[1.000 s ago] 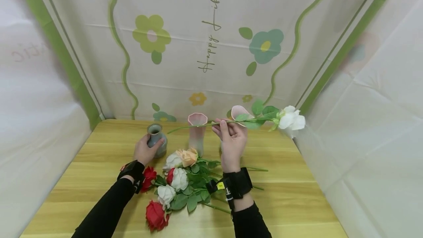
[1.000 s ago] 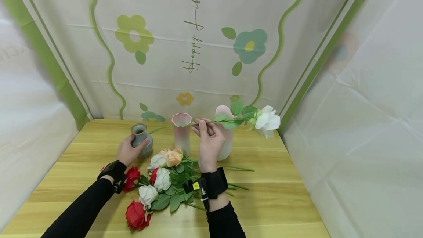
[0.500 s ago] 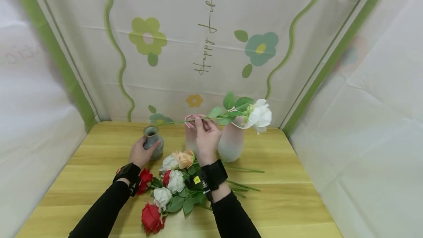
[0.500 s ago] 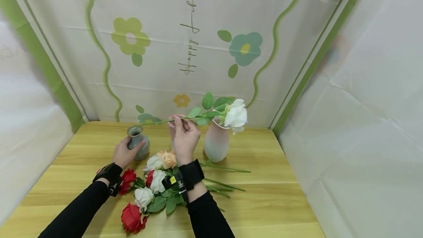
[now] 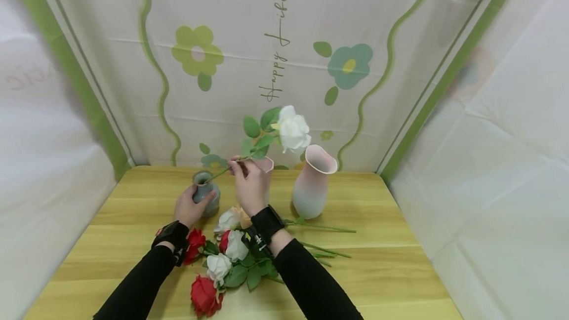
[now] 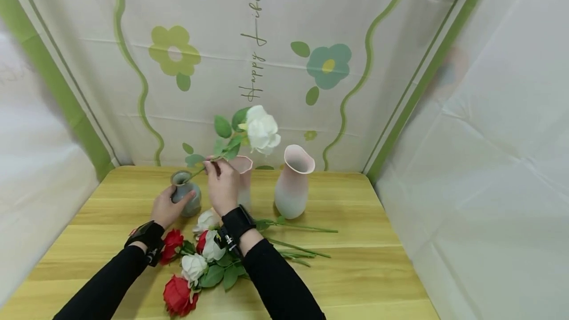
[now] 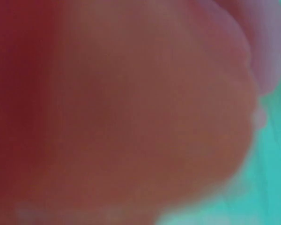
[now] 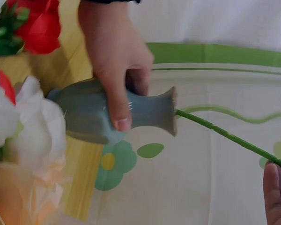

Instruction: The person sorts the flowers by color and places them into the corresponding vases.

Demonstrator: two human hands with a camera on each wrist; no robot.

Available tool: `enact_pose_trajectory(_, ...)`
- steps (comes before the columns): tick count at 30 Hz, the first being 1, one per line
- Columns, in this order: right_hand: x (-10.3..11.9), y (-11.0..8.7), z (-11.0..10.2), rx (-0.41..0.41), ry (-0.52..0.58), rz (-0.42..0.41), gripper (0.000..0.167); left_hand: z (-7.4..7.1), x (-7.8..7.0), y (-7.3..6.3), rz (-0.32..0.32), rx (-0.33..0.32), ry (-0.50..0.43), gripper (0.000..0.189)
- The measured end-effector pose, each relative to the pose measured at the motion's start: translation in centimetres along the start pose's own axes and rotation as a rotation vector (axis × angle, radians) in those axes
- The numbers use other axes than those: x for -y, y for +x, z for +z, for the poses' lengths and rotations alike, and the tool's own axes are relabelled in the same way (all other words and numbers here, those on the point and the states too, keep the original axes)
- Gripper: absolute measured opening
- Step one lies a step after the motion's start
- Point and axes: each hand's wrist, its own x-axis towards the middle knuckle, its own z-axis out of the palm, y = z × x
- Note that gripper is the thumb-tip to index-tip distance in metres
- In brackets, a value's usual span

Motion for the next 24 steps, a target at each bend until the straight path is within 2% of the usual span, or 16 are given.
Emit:
enact_pose_trajectory(5,-0.2,0.1,1.4,0.144,-0.247,0.005,0.020,0.0,0.2,-0.2,0.007,-0.003,-0.010,0.056)
enact_pose_trajectory(10,-0.7,0.7,3.2,0.259,-0.348,-0.024,0.017,-0.1,0.0,-0.3,-0.009,-0.009,0.009,0.053)
enact_pose_trajectory(15,-1.3,1.3,4.8,0.359,-0.484,-0.013,0.012,-0.4,-0.2,-0.1,-0.054,0.040,0.037,0.055)
enact_pose_trajectory(19,-2.0,1.2,5.7,0.434,-0.512,0.035,0.014,-0.7,-0.4,-0.1,-0.078,0.080,0.037,0.052)
enact_pose_trajectory(24,-2.4,1.3,6.3,0.410,-0.492,0.009,0.014,-0.9,-0.5,0.2,-0.070,0.085,0.042,0.043)
